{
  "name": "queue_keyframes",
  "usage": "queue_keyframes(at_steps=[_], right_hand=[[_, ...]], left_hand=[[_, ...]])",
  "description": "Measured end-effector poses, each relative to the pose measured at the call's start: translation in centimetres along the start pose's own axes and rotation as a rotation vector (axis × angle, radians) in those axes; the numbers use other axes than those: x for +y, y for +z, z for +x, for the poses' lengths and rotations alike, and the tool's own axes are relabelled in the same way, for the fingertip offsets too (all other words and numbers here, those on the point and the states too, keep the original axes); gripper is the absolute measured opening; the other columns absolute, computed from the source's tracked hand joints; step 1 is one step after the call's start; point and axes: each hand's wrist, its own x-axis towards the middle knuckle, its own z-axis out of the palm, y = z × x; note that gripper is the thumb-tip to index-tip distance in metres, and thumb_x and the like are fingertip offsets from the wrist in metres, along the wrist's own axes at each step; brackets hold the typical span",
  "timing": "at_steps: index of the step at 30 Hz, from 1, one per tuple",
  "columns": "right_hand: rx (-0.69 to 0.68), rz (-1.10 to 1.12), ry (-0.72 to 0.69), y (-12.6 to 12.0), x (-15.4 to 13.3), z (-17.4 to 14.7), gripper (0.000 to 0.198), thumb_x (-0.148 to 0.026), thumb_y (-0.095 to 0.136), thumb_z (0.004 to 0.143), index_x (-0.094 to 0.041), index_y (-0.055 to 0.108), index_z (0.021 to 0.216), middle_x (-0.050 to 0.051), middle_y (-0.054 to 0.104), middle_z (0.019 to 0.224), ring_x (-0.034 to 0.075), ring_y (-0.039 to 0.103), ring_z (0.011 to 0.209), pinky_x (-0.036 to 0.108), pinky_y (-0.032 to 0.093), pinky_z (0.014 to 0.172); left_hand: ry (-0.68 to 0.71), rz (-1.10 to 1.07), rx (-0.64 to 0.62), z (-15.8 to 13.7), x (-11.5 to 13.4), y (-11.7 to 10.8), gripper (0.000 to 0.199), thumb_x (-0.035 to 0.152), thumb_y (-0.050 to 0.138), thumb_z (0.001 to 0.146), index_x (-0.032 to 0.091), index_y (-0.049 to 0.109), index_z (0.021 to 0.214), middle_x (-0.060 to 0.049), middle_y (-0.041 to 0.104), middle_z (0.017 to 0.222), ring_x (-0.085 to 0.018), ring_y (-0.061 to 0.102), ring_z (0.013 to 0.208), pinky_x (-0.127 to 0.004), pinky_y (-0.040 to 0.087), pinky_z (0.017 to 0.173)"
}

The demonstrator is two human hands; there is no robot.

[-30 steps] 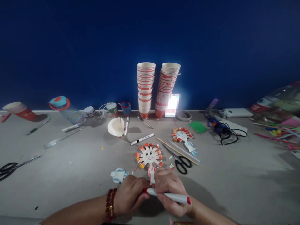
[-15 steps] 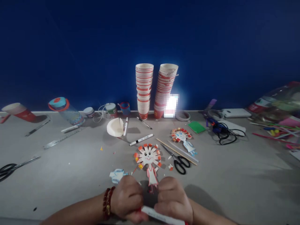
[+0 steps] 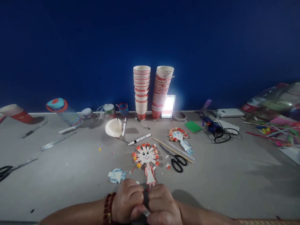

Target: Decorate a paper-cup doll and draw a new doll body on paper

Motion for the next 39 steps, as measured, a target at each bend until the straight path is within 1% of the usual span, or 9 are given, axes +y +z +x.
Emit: queue_keyframes(at_steps=[5, 10, 12, 15, 17, 21, 27, 35, 39], right_hand=[[0.003, 0.086, 0.010, 0.7, 0.4, -0.1, 0.038, -0.049, 0.045, 0.100, -0.025, 0.042, 0.070, -0.009, 0.027, 0.049, 0.012, 0.031, 0.040, 0.029, 0.024, 0.044], [0.029, 0.090, 0.061, -0.4, 1.5, 0.7, 0.036, -0.057, 0.038, 0.098, -0.026, 0.050, 0.086, -0.008, 0.039, 0.051, 0.013, 0.036, 0.040, 0.029, 0.028, 0.045], [0.023, 0.018, 0.188, -2.4, 2.3, 1.3, 0.039, -0.061, 0.041, 0.096, -0.024, 0.054, 0.103, -0.004, 0.053, 0.059, 0.014, 0.047, 0.046, 0.028, 0.036, 0.049], [0.091, -0.185, 0.430, -5.9, 3.7, 1.9, 0.056, -0.071, 0.048, 0.088, -0.021, 0.055, 0.113, 0.000, 0.060, 0.068, 0.016, 0.054, 0.052, 0.028, 0.041, 0.052], [0.111, -0.332, 0.724, -7.5, 4.5, 2.1, 0.040, -0.057, 0.046, 0.095, -0.021, 0.057, 0.109, 0.000, 0.062, 0.070, 0.015, 0.055, 0.053, 0.027, 0.042, 0.054], [-0.134, -0.523, 1.061, -7.5, 5.8, 2.1, 0.024, -0.042, 0.051, 0.094, -0.021, 0.060, 0.099, 0.002, 0.067, 0.077, 0.018, 0.061, 0.061, 0.028, 0.042, 0.058], [-0.258, -0.557, 1.133, -5.5, 5.9, 1.2, 0.038, -0.035, 0.052, 0.090, -0.017, 0.051, 0.124, 0.006, 0.070, 0.089, 0.025, 0.067, 0.083, 0.033, 0.046, 0.071], [-0.157, -0.567, 1.131, -4.3, 6.2, 1.2, 0.056, -0.018, 0.055, 0.079, -0.017, 0.045, 0.135, 0.013, 0.061, 0.128, 0.026, 0.066, 0.100, 0.036, 0.049, 0.085], [-0.081, -0.503, 1.124, -3.9, 6.5, 1.2, 0.056, -0.013, 0.055, 0.075, -0.018, 0.051, 0.131, 0.013, 0.060, 0.130, 0.026, 0.065, 0.101, 0.037, 0.049, 0.088]], left_hand=[[-0.055, -0.015, 0.038, -0.1, 0.4, 0.6, 0.049, 0.036, 0.015, 0.106, 0.021, 0.039, 0.066, 0.001, 0.047, 0.055, -0.013, 0.041, 0.050, -0.028, 0.031, 0.053], [-0.084, 0.038, 0.049, 0.8, -0.7, -0.2, 0.061, 0.061, 0.016, 0.101, 0.021, 0.043, 0.063, 0.000, 0.049, 0.053, -0.012, 0.044, 0.047, -0.026, 0.032, 0.050], [-0.148, 0.089, 0.051, 1.2, -2.1, -1.3, 0.062, 0.065, 0.018, 0.099, 0.021, 0.044, 0.064, 0.001, 0.049, 0.052, -0.012, 0.046, 0.047, -0.025, 0.034, 0.050], [-0.352, 0.200, 0.138, 1.3, -4.8, -3.2, 0.049, 0.040, 0.016, 0.106, 0.021, 0.047, 0.073, 0.000, 0.052, 0.057, -0.014, 0.051, 0.053, -0.025, 0.038, 0.056], [-0.505, 0.303, 0.173, 1.2, -6.7, -4.2, 0.035, 0.032, 0.026, 0.106, 0.021, 0.049, 0.083, -0.002, 0.058, 0.065, -0.016, 0.056, 0.059, -0.026, 0.038, 0.059], [-0.681, 0.456, 0.084, 0.6, -8.9, -4.7, 0.024, 0.036, 0.037, 0.102, 0.021, 0.053, 0.093, -0.003, 0.063, 0.070, -0.020, 0.059, 0.060, -0.027, 0.033, 0.055], [-0.812, 0.576, -0.063, -0.3, -9.1, -3.3, 0.033, 0.042, 0.035, 0.101, 0.022, 0.057, 0.089, -0.003, 0.055, 0.054, -0.019, 0.051, 0.046, -0.029, 0.021, 0.050], [-0.882, 0.520, -0.105, -0.1, -9.0, -2.7, 0.029, 0.047, 0.046, 0.095, 0.022, 0.059, 0.087, -0.002, 0.052, 0.055, -0.019, 0.050, 0.048, -0.028, 0.022, 0.053], [-0.875, 0.374, -0.049, 0.4, -8.8, -3.0, 0.026, 0.044, 0.049, 0.094, 0.022, 0.060, 0.085, -0.005, 0.061, 0.073, -0.019, 0.055, 0.058, -0.028, 0.029, 0.057]])
